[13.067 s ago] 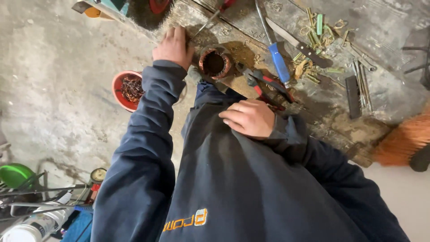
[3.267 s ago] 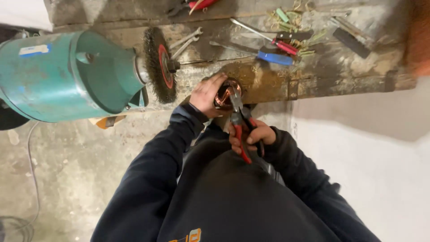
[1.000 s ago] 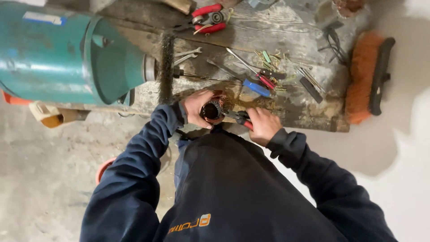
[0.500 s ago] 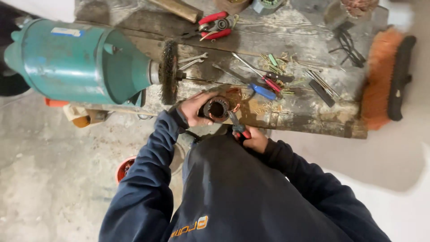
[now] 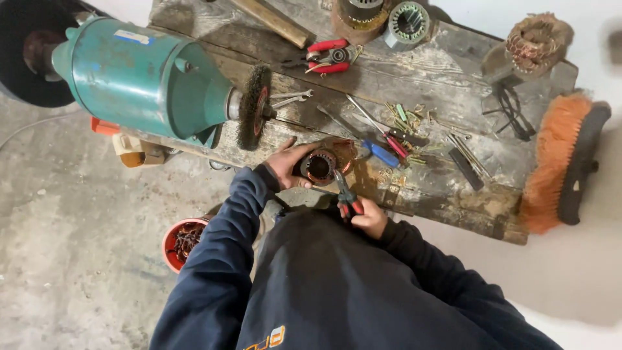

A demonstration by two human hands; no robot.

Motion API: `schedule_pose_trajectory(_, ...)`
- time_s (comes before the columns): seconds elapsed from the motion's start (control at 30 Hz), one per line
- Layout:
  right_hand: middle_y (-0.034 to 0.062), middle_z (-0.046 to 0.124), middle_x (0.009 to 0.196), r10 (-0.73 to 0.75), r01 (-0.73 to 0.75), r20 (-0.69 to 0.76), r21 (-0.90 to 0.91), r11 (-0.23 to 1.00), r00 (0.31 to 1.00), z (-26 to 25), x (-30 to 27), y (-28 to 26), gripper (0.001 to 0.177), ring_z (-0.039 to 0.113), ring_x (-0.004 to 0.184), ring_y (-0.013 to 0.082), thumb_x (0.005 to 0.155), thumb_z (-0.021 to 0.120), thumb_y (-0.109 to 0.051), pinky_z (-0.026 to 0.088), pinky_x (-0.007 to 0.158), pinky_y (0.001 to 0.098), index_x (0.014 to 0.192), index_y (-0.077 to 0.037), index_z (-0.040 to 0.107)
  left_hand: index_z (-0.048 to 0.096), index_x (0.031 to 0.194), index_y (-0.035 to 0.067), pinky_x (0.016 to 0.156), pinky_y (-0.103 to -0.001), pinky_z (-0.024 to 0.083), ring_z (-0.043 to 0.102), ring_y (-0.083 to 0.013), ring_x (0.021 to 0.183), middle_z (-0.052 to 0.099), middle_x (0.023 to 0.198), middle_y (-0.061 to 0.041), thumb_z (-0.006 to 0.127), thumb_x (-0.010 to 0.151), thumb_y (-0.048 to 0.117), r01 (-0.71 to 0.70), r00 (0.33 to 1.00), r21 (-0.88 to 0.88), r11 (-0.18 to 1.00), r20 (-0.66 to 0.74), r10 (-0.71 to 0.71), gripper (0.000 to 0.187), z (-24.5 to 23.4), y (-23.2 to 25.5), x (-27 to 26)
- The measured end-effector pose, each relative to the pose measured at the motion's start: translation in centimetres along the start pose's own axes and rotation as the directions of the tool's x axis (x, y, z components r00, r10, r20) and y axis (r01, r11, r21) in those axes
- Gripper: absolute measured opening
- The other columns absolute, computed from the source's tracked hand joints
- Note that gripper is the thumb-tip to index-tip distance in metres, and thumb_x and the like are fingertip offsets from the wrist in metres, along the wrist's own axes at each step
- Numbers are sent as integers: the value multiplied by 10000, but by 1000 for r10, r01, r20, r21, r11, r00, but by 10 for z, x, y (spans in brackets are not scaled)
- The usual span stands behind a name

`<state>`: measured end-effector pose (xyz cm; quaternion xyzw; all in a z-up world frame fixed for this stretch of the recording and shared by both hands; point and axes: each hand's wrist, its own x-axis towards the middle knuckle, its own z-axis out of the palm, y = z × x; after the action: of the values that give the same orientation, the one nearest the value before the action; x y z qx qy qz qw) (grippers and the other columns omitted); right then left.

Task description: The person holds a cylindrical motor stator and uses pliers to pull out copper wire coils from the slots. They then use a knife to scrape and clean the interior of the stator slots. The person continues to remove wire segments and clean the component using various hand tools.

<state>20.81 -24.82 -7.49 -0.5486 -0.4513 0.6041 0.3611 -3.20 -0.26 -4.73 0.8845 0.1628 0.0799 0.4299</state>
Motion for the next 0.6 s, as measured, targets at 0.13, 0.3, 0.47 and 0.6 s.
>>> schedule_pose_trajectory(0.13,23,673,890,101,-168,-180,-416,894,979,-1,-2,-33,279,629,861,130,805,635,-89,512,832,311,1077,-25,641,313,1586,163,1260,-592,91,454,-314,1455,557,1502,-139,908,658,481,25,999,8,1000,-30,-25,1148,-1,6,1)
schedule_pose_trajectory(0.3,82,687,929,-94,86,-61,-114,990,994,-8,1,-2,359,669,888,216,781,603,-72,530,843,334,1138,-51,629,324,1587,173,1255,-604,87,459,-334,1447,571,1484,-133,907,659,479,42,999,6,999,-28,-42,1138,1,10,2)
schedule_pose_trajectory(0.47,123,723,888,26,-110,-183,-469,876,983,-8,-6,-30,333,721,867,317,735,653,-125,554,802,390,1066,-90,643,334,1578,165,1255,-605,112,474,-367,1427,573,1480,-151,904,649,459,64,997,18,998,-52,-63,1130,8,13,1)
schedule_pose_trajectory(0.6,133,723,935,27,-122,-183,-532,838,983,-12,-7,-37,421,711,928,350,699,672,-131,542,803,414,1114,-97,613,327,1574,102,1159,-603,223,444,-470,1378,463,1517,-228,951,545,432,195,977,72,978,-105,-187,1248,1,75,11)
